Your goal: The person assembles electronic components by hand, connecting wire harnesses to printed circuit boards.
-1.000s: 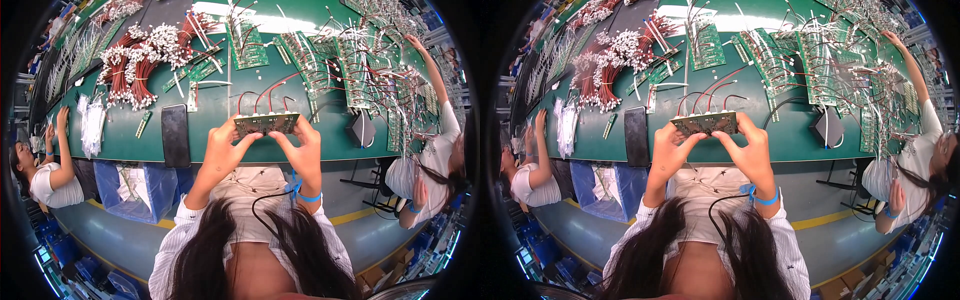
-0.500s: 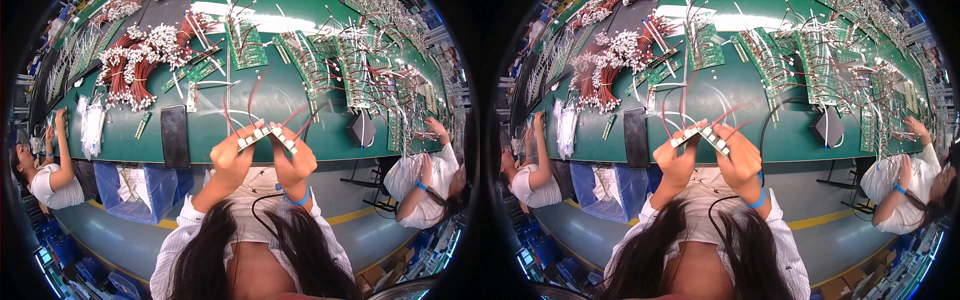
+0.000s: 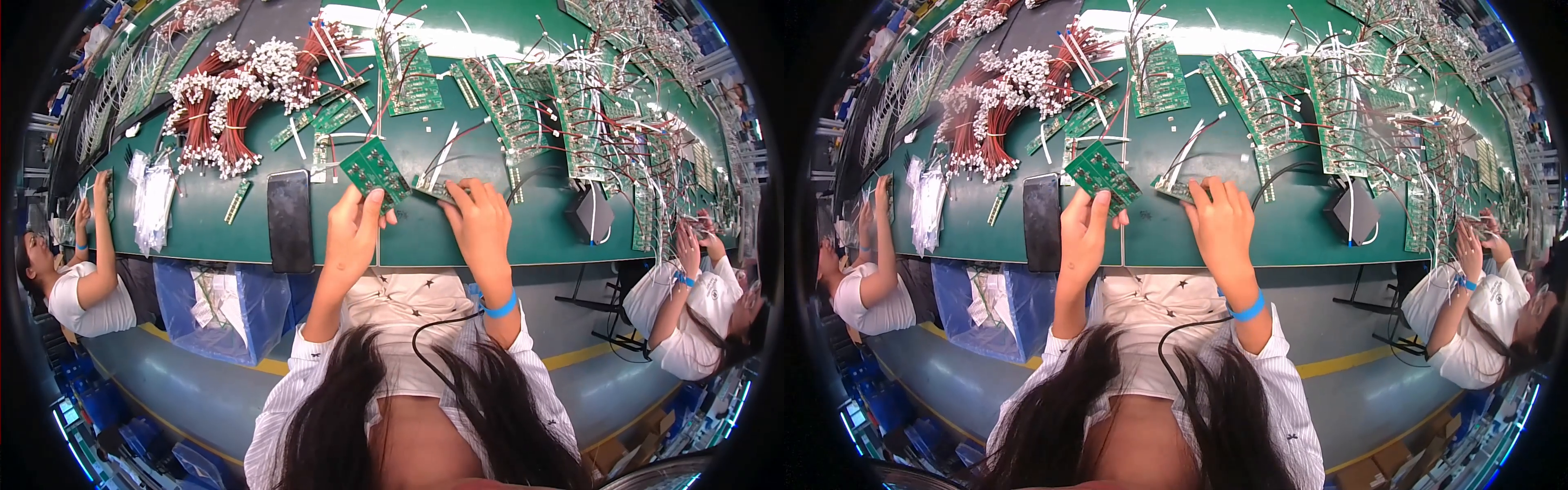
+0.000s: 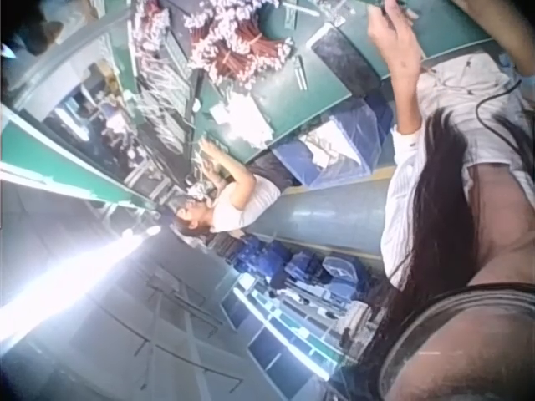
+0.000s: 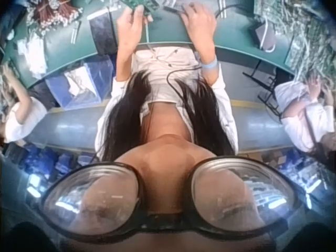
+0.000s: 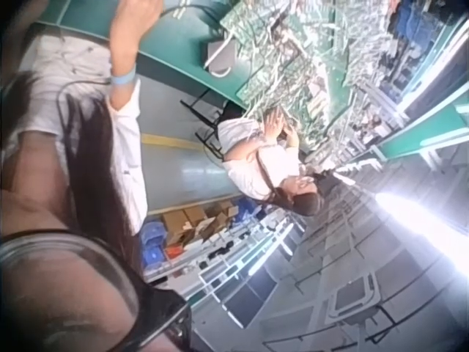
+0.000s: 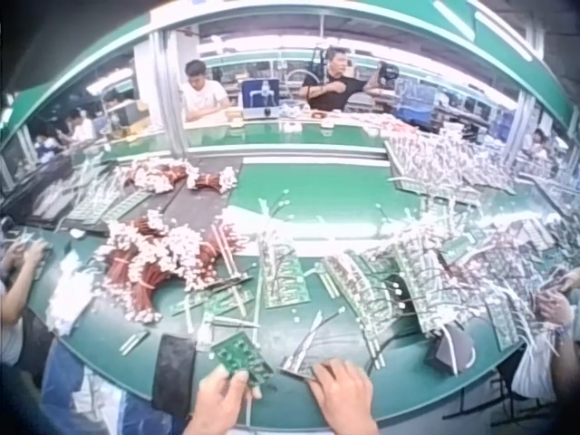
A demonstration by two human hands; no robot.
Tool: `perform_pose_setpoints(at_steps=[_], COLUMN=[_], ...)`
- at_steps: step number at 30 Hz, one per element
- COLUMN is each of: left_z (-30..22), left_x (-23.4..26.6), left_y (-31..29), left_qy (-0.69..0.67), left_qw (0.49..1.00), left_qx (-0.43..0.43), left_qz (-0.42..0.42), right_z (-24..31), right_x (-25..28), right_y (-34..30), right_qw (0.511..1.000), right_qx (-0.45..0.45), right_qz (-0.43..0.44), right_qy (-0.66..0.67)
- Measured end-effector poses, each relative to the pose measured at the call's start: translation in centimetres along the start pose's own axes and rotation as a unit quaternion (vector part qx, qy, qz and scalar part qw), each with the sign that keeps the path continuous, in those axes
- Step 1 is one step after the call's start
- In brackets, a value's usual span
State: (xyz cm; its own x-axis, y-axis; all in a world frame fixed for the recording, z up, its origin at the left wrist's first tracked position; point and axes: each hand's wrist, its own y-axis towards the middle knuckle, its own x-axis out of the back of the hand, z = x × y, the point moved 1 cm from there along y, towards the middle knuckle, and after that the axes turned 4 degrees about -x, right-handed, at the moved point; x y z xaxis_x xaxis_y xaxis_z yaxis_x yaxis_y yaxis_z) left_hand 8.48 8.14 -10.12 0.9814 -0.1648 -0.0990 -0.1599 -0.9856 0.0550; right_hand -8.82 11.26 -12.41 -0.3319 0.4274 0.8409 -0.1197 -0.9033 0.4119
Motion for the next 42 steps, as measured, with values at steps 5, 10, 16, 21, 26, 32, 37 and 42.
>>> perform_pose_setpoints(at_steps=[5, 10, 16, 21, 26, 32, 37, 42], left_z=[-0.3, -2.1, -3.2, -2.5, -2.9, -2.6, -2.6, -2.7], left_x=[1.1, -0.3, -1.0, -1.2, -1.3, -1.6, -2.0, -2.4], left_y=[0.0, -0.6, -0.5, -1.2, -0.8, -1.5, -1.7, -2.3], left_qy=[0.135, 0.212, 0.293, 0.263, 0.305, 0.234, 0.247, 0.26], left_qw=[0.987, 0.955, 0.907, 0.928, 0.878, 0.909, 0.891, 0.89], left_qx=[-0.041, -0.15, -0.235, -0.233, -0.362, -0.342, -0.381, -0.372], left_qz=[0.075, 0.144, 0.191, 0.123, 0.077, 0.03, 0.004, -0.034], right_z=[0.8, 3.6, 4.1, 3.9, 3.6, 3.4, 4.4, 5.2], right_x=[2.5, 4.3, 4.9, 4.7, 4.3, 4.2, 4.6, 4.4], right_y=[-0.4, -0.1, 0.3, 0.0, 0.0, 0.1, 0.2, -0.2], right_qw=[0.994, 0.934, 0.94, 0.939, 0.907, 0.925, 0.937, 0.95], right_qx=[0.027, -0.028, -0.019, 0.006, -0.045, 0.062, 0.075, 0.072], right_qz=[0.021, -0.021, -0.086, -0.087, -0.07, -0.076, -0.117, -0.174], right_qy=[0.105, 0.355, 0.33, 0.333, 0.413, 0.368, 0.321, 0.249])
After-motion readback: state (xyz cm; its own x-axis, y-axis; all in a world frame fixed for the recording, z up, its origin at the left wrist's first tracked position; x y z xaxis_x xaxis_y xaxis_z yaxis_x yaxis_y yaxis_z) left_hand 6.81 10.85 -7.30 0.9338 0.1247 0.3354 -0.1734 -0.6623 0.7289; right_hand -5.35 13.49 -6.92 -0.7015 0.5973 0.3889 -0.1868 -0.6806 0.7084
